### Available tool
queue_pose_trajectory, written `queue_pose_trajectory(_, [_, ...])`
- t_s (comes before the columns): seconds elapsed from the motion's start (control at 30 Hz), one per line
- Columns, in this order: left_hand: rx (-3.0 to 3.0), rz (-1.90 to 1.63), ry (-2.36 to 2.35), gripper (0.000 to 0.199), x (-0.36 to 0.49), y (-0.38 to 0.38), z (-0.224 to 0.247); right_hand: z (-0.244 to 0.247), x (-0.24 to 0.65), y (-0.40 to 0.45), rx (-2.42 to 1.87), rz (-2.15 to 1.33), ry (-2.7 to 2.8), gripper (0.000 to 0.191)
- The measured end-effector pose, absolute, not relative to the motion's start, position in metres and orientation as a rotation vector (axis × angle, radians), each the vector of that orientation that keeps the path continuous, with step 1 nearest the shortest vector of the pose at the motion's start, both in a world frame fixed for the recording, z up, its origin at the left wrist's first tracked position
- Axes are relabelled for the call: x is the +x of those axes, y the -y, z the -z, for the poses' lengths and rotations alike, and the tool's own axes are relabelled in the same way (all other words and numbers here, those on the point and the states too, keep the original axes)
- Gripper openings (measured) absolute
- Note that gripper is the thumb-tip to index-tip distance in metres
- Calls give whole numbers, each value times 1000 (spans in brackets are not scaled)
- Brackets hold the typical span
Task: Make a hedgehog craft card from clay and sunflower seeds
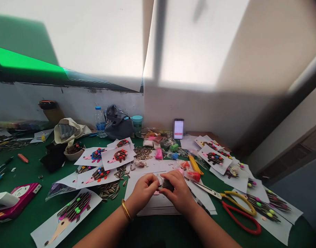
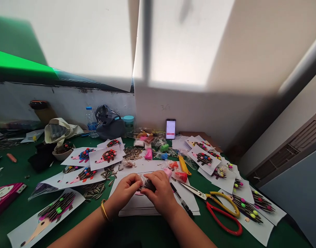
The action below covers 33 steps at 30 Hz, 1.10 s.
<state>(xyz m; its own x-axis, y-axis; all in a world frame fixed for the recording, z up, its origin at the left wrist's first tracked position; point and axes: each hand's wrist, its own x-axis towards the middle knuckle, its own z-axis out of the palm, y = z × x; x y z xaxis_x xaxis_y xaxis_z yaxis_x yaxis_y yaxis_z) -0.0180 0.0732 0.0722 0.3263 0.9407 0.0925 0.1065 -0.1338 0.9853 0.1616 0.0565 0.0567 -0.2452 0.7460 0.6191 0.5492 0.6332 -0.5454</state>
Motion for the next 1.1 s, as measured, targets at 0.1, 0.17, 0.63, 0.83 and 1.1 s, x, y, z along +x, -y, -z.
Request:
queue_pose_trajectory(0.1, [1442,-956,-979,23,-17,-73,-72,-58,161,-55,-1034,-322,1869,27])
queue_pose_trajectory(0.17, [1406,-935,-964,24,-17,-74,-69,-58,161,-54,-1019,-392,1848,18])
queue_pose_trajectory(0.63, [1522,-1001,-1032,29,-21,-74,-70,-52,164,-58,-994,-505,1815,37])
queue_pose_trajectory(0.83, [1551,-1010,-959,24,-21,-75,-64,-48,164,-60,-996,-556,1758,26])
queue_pose_trajectory(1.1, [1619,-920,-875,30,-14,-69,-63,-43,151,-57,-967,-575,1688,8])
